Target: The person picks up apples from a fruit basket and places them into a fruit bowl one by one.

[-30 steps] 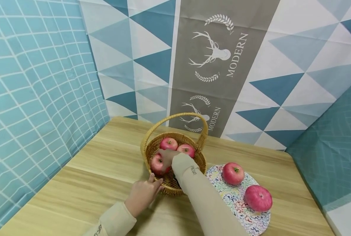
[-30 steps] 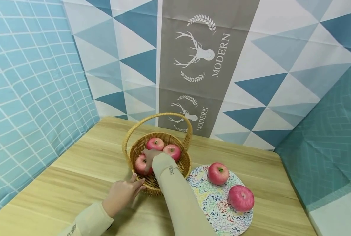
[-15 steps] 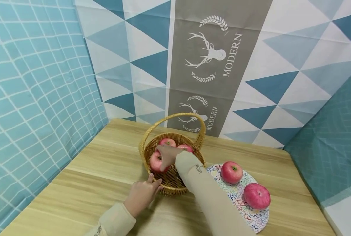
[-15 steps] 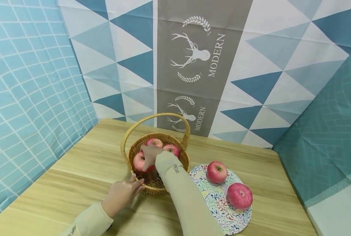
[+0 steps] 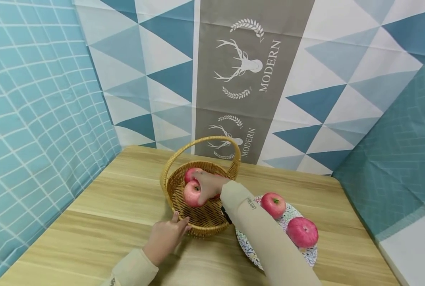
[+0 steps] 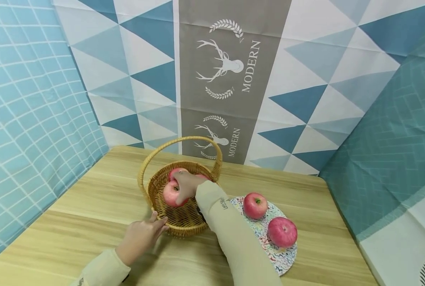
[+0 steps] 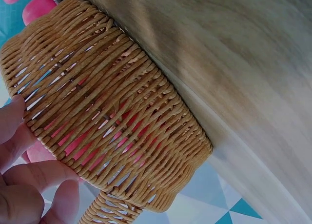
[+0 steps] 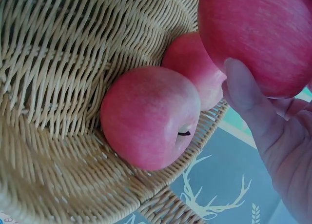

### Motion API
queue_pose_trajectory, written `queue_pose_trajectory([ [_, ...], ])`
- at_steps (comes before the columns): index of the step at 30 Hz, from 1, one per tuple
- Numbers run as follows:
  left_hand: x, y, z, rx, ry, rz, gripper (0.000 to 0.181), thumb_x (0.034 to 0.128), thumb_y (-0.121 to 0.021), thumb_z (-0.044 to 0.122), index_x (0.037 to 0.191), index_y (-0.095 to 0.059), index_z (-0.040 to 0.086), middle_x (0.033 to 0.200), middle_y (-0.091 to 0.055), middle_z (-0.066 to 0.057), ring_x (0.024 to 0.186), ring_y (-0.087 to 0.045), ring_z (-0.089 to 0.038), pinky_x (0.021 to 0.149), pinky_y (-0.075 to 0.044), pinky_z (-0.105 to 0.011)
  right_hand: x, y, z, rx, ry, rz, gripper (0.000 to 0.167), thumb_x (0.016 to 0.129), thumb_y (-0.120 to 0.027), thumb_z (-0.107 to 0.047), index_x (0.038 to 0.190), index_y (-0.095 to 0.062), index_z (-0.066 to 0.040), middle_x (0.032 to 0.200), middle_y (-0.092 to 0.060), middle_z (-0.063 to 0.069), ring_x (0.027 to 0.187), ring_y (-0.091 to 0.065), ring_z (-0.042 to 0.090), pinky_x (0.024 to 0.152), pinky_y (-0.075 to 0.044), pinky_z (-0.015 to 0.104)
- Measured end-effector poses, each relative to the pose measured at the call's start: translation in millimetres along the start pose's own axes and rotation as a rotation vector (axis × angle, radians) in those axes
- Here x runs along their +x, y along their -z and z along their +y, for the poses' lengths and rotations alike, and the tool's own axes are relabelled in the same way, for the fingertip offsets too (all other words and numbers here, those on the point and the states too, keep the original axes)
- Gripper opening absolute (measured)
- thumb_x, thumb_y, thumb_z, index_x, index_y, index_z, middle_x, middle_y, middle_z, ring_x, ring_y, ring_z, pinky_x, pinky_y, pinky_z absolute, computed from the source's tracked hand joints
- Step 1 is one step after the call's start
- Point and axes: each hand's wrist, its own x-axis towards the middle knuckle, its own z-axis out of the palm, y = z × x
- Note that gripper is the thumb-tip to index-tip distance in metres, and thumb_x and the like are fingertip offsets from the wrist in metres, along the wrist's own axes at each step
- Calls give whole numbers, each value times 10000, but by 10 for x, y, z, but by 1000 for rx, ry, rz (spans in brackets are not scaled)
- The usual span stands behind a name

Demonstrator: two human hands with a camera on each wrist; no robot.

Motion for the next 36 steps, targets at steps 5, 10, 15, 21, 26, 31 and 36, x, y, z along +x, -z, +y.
queue_pose_trajectory([
  [5,0,10,3,-16,11,4,667,1044,-179,416,833,-733,109,781,-698,-216,371,-557,-199,286,-310,-277,-53,18,-12,8,23,-3,829,640,-775,-154,1369,-408,-13,1275,-469,126,1093,-498,184,903,-421,266],
  [10,19,37,8,-44,14,-24,373,958,-521,387,852,-737,102,795,-704,-214,447,-624,-221,303,-348,-283,-137,39,12,-27,42,45,883,612,-783,-161,1397,-403,-23,1218,-508,109,1058,-507,182,865,-444,283],
  [15,29,35,-8,-50,25,-70,244,779,-721,352,847,-734,117,796,-712,-185,514,-664,-238,321,-377,-275,-283,60,76,-44,36,127,908,583,-796,-190,1385,-413,-3,1147,-514,123,1004,-509,188,817,-469,309],
  [21,19,69,-9,-42,26,-85,247,764,-728,340,857,-731,111,807,-711,-194,515,-664,-246,329,-392,-279,-414,28,168,38,52,216,805,564,-775,-140,1301,-475,-20,1130,-492,108,975,-511,186,838,-466,327],
  [26,-9,76,-2,-30,25,-87,241,750,-736,329,857,-729,113,814,-711,-195,493,-653,-238,322,-380,-273,-473,-35,227,54,103,243,805,547,-789,-130,1287,-489,-29,1115,-484,90,952,-520,169,826,-472,295],
  [31,-2,66,-4,-36,34,-82,241,776,-729,343,862,-729,117,821,-713,-186,484,-644,-230,321,-375,-269,-531,-20,250,25,141,293,803,523,-795,-133,1268,-510,-41,1099,-478,82,926,-526,170,816,-479,302],
  [36,6,71,9,-44,39,-98,245,767,-744,331,880,-729,115,835,-712,-190,501,-650,-232,329,-392,-280,-586,16,275,-5,137,295,788,544,-813,-172,1266,-520,-56,1091,-464,66,896,-536,155,813,-488,310],
])
